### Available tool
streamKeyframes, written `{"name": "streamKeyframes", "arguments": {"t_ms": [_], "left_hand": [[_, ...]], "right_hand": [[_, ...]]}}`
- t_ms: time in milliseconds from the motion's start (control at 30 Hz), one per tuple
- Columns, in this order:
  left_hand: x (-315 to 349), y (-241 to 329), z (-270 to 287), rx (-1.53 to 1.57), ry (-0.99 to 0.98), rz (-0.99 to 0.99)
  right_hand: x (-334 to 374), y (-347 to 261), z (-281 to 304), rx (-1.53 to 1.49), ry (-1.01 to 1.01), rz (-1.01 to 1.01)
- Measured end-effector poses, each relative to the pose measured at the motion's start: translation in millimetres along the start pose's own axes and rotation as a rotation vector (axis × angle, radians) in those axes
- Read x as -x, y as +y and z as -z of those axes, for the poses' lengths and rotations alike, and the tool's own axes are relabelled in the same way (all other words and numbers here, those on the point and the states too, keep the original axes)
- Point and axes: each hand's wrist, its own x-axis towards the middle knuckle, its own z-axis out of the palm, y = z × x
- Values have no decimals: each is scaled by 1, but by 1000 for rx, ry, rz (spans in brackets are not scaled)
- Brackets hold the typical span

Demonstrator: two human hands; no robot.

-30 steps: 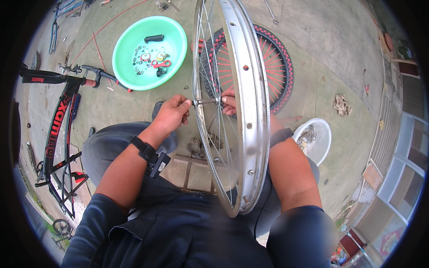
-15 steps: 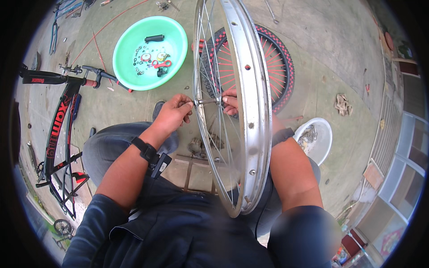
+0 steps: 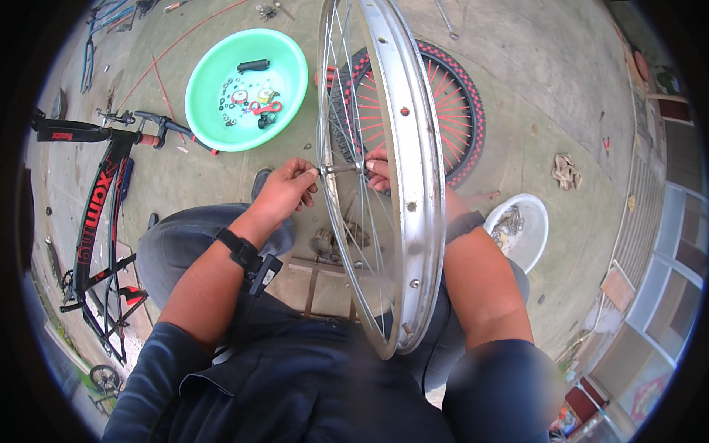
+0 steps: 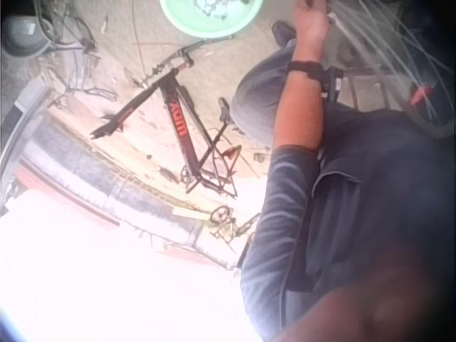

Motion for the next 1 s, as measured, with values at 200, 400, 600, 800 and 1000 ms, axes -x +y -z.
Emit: {"name": "streamKeyframes", "arguments": {"t_ms": [200, 400, 600, 800, 1000], "left_hand": [[-2, -1, 1, -26, -13, -40], [0, 4, 2, 50, -24, 113], [1, 2, 1, 32, 23, -4], [-2, -1, 2, -19, -13, -65], [0, -1, 0, -82, 5, -104]], "right_hand": [[0, -1, -1, 56, 20, 3], [0, 0, -1, 47, 21, -7], [3, -1, 1, 19, 3, -8], [0, 0, 2, 17, -3, -8], [-1, 2, 4, 17, -15, 5]]}}
